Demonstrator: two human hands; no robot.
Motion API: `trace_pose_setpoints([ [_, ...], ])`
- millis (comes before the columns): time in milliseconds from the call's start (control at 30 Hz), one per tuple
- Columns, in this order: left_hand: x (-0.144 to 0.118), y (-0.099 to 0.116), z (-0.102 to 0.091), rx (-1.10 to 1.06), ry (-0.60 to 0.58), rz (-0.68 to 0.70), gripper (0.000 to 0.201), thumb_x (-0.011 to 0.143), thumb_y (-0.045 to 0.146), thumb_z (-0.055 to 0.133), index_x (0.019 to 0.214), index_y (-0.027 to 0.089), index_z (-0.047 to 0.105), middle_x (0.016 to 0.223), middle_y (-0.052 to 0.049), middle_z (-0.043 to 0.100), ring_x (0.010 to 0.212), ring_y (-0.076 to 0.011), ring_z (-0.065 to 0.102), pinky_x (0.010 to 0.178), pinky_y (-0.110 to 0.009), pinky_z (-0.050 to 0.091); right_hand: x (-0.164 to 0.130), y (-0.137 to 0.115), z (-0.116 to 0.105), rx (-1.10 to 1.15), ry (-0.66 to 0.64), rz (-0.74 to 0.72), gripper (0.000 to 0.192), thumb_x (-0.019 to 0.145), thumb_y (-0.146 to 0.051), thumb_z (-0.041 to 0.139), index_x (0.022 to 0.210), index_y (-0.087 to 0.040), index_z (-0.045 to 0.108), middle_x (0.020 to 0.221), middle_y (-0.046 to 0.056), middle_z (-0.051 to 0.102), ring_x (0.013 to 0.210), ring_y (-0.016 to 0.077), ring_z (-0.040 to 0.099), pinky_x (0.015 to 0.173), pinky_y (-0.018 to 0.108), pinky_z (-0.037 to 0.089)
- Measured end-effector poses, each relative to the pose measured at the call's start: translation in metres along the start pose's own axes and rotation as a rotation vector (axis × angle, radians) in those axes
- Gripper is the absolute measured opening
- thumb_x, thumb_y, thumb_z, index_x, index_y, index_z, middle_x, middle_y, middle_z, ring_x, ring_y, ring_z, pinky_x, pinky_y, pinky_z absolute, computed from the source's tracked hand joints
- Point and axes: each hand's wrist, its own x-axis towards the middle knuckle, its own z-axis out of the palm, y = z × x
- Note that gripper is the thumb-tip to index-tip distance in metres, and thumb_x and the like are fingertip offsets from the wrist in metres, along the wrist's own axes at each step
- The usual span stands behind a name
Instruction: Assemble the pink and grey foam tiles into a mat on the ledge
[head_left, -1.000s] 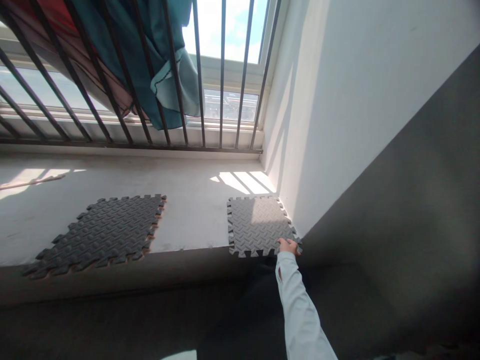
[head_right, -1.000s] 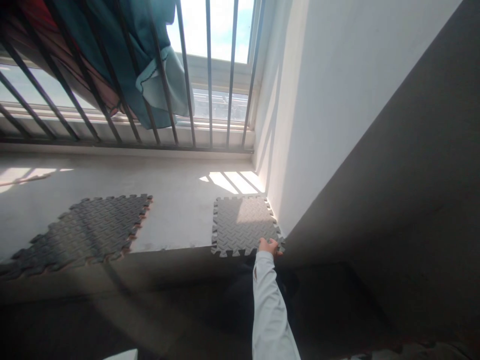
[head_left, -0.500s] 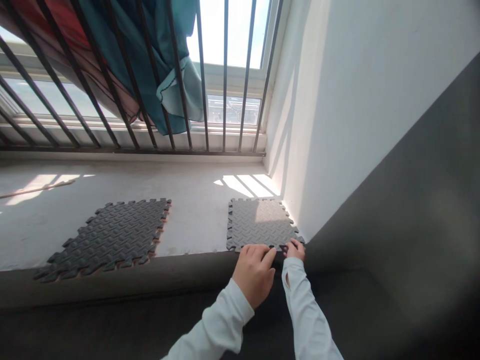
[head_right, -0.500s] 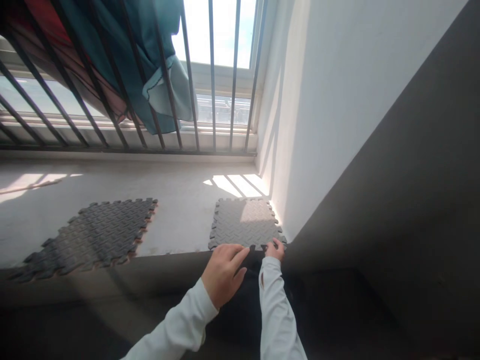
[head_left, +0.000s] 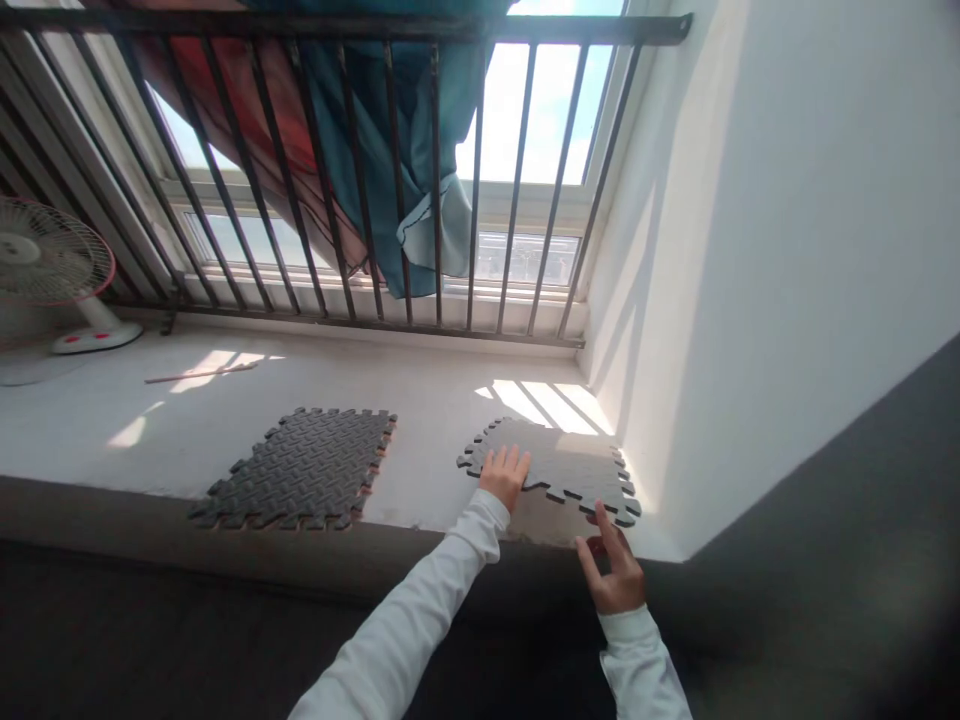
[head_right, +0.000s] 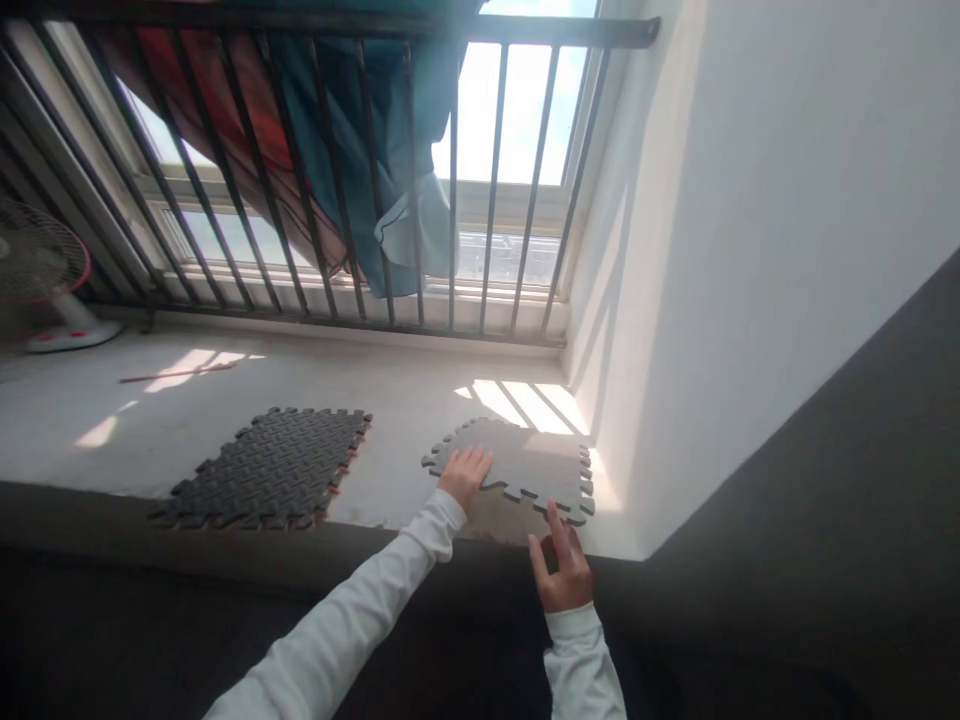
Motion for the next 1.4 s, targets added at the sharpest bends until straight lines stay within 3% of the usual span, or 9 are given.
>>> trace_pose_setpoints([
  [133,-0.026,-0.087,-0.035,0.121,0.133,-0.146,0.054,0.080,0.007,0.027,0.131,0.026,0.032,0.133,-0.006,0.040,0.122,-0.0209,0.035,0.100,-0.041,0.029,-0.003,-0.005,0.006,-0.075,-0.049,-0.025,0.049,0.076,-0.032,0.039,0.124,-0.019,0.040,0.101,0.007,0.057,0.057,0.0109,0.050,0.061,0.027,0.046],
  [333,-0.140,-0.242,-0.075,0.269,0.104,-0.415,0.067,0.069,0.003,0.032,0.133,0.022,0.027,0.136,-0.002,0.034,0.127,-0.0215,0.025,0.105,-0.039,0.020,0.000,0.026,0.016,-0.258,-0.113,0.192,0.043,0.068,-0.027,0.035,0.106,-0.014,0.053,0.093,0.009,0.058,0.061,0.0159,0.053,0.067,0.032,0.046],
  [467,-0.202,-0.294,-0.074,0.304,0.005,-0.494,0.064,0.072,0.003,0.028,0.130,0.031,0.032,0.131,0.002,0.042,0.124,-0.0206,0.033,0.103,-0.040,0.024,-0.003,0.045,0.032,-0.274,-0.216,0.210,0.039,0.066,-0.029,0.034,0.096,-0.016,0.057,0.091,0.008,0.058,0.068,0.0182,0.054,0.075,0.036,0.044],
  [700,-0.225,-0.311,-0.055,0.340,-0.162,-0.521,0.059,0.077,0.002,0.017,0.121,0.028,0.047,0.130,-0.002,0.043,0.120,-0.0194,0.038,0.098,-0.040,0.030,-0.007,0.052,0.042,-0.247,-0.295,0.219,0.038,0.066,-0.032,0.035,0.092,-0.016,0.059,0.089,0.008,0.059,0.066,0.0172,0.055,0.075,0.035,0.045],
  [967,-0.236,-0.330,-0.052,0.274,-0.328,-0.564,0.074,0.061,-0.003,0.030,0.127,0.028,0.038,0.136,0.000,0.035,0.125,-0.0162,0.031,0.096,-0.037,0.032,-0.006,0.056,0.033,-0.215,-0.270,0.289,0.033,0.063,-0.032,0.040,0.086,-0.019,0.060,0.086,0.006,0.061,0.063,0.0171,0.056,0.074,0.037,0.046],
  [1067,-0.227,-0.328,-0.057,0.250,-0.438,-0.607,0.073,0.059,-0.002,0.035,0.126,0.027,0.039,0.137,-0.003,0.034,0.124,-0.0209,0.031,0.095,-0.045,0.032,-0.006,0.057,0.035,-0.210,-0.278,0.291,0.032,0.063,-0.031,0.040,0.086,-0.019,0.060,0.087,0.006,0.061,0.065,0.0174,0.057,0.076,0.036,0.045],
  [1167,-0.201,-0.310,-0.062,0.241,-0.471,-0.552,0.059,0.064,0.003,0.038,0.118,0.024,0.050,0.130,-0.006,0.044,0.119,-0.0232,0.039,0.097,-0.046,0.030,-0.005,0.052,0.037,-0.202,-0.281,0.289,0.033,0.064,-0.031,0.039,0.086,-0.018,0.059,0.086,0.008,0.061,0.067,0.0190,0.057,0.076,0.036,0.044],
  [1300,-0.158,-0.265,-0.053,0.122,-0.410,-0.190,0.044,0.073,0.016,0.045,0.115,0.023,0.052,0.122,-0.004,0.053,0.113,-0.0168,0.044,0.098,-0.030,0.032,-0.003,0.040,0.033,-0.161,-0.308,0.347,0.029,0.063,-0.029,0.040,0.081,-0.019,0.059,0.084,0.008,0.061,0.067,0.0212,0.057,0.075,0.038,0.043],
  [1400,-0.134,-0.234,-0.040,0.132,-0.548,-0.128,0.046,0.066,0.017,0.056,0.111,0.026,0.054,0.119,-0.005,0.052,0.109,-0.0196,0.047,0.091,-0.031,0.038,-0.002,0.037,0.028,-0.130,-0.368,0.414,0.024,0.063,-0.029,0.041,0.077,-0.021,0.059,0.081,0.007,0.062,0.068,0.0224,0.058,0.075,0.038,0.043],
])
